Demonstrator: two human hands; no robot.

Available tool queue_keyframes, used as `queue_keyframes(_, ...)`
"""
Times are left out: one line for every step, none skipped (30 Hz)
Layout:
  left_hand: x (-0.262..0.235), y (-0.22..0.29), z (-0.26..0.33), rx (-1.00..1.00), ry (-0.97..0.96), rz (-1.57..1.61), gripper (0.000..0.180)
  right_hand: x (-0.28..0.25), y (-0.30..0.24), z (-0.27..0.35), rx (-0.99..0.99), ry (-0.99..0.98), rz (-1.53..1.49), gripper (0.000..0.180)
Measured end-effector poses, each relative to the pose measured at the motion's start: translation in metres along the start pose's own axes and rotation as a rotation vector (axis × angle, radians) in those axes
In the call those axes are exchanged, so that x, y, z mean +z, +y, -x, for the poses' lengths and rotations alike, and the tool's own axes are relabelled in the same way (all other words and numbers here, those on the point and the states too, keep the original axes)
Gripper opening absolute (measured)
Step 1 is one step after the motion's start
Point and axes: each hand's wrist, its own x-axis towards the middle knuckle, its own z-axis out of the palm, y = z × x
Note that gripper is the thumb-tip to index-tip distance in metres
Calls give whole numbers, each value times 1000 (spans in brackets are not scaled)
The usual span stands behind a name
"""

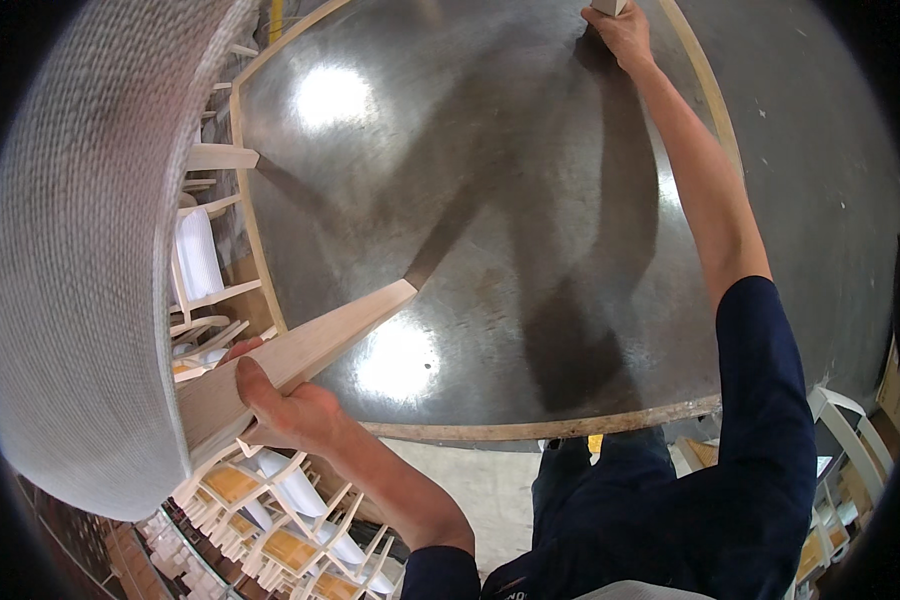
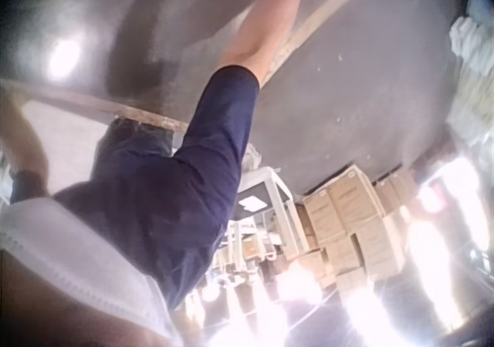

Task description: The person assembles white chairs by attaching legs to chair frames using a hammer. They repeatedly pick up chair frames, position legs, and tap them into place. The person moves between stacks of chairs and a workbench, handling multiple chair units in sequence.

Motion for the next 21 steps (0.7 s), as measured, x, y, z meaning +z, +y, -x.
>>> queue_keyframes(1, 0, 1, 4, 16, -8, 33, 2, 1, -1, -19, 19, -7, 28)
queue_keyframes(3, 1, 2, 8, 31, -16, 35, 4, 2, -1, -39, 39, -14, 27)
queue_keyframes(3, 1, 3, 12, 45, -24, 37, 5, 2, -2, -25, 44, -3, 27)
queue_keyframes(4, 3, 3, 22, 41, -31, 37, 5, 1, -4, -10, 49, 7, 26)
queue_keyframes(5, 4, 4, 31, 37, -38, 38, 6, 0, -5, 5, 55, 18, 25)
queue_keyframes(6, 5, 4, 40, 32, -45, 39, 5, -1, -7, 1, 35, 27, 26)
queue_keyframes(6, 5, 4, 43, 41, -44, 39, 4, -1, -8, -1, 16, 36, 26)
queue_keyframes(6, 4, 4, 45, 49, -43, 39, 3, -1, -10, -4, -2, 44, 27)
queue_keyframes(6, 4, 4, 48, 57, -42, 40, 2, -1, -11, -8, -10, 49, 28)
queue_keyframes(7, 4, 5, 49, 55, -48, 40, 2, -3, -10, -11, -18, 55, 28)
queue_keyframes(8, 6, 6, 50, 53, -54, 41, 2, -6, -9, -14, -26, 61, 29)
queue_keyframes(8, 6, 6, 52, 51, -60, 41, 3, -9, -8, 1, -26, 77, 30)
queue_keyframes(9, 7, 8, 40, 62, -60, 41, 3, -13, -7, 14, -24, 94, 31)
queue_keyframes(8, 8, 9, 28, 73, -60, 41, 2, -16, -5, 27, -22, 112, 31)
queue_keyframes(8, 8, 10, 15, 85, -60, 41, 4, -14, -6, -8, 0, 102, 32)
queue_keyframes(10, 10, 11, 6, 69, -37, 35, 5, -11, -8, -42, 27, 88, 32)
queue_keyframes(12, 12, 12, -3, 52, -14, 30, 5, -8, -12, -76, 55, 76, 32)
queue_keyframes(14, 13, 13, -12, 36, 9, 25, 2, -5, -15, -73, 40, 67, 33)
queue_keyframes(14, 13, 14, -10, 44, -1, 25, 3, -7, -16, -72, 17, 58, 34)
queue_keyframes(14, 13, 15, -7, 51, -11, 25, 4, -9, -16, -70, -6, 49, 35)
queue_keyframes(14, 13, 16, -5, 59, -21, 26, 6, -11, -15, -60, -2, 54, 36)
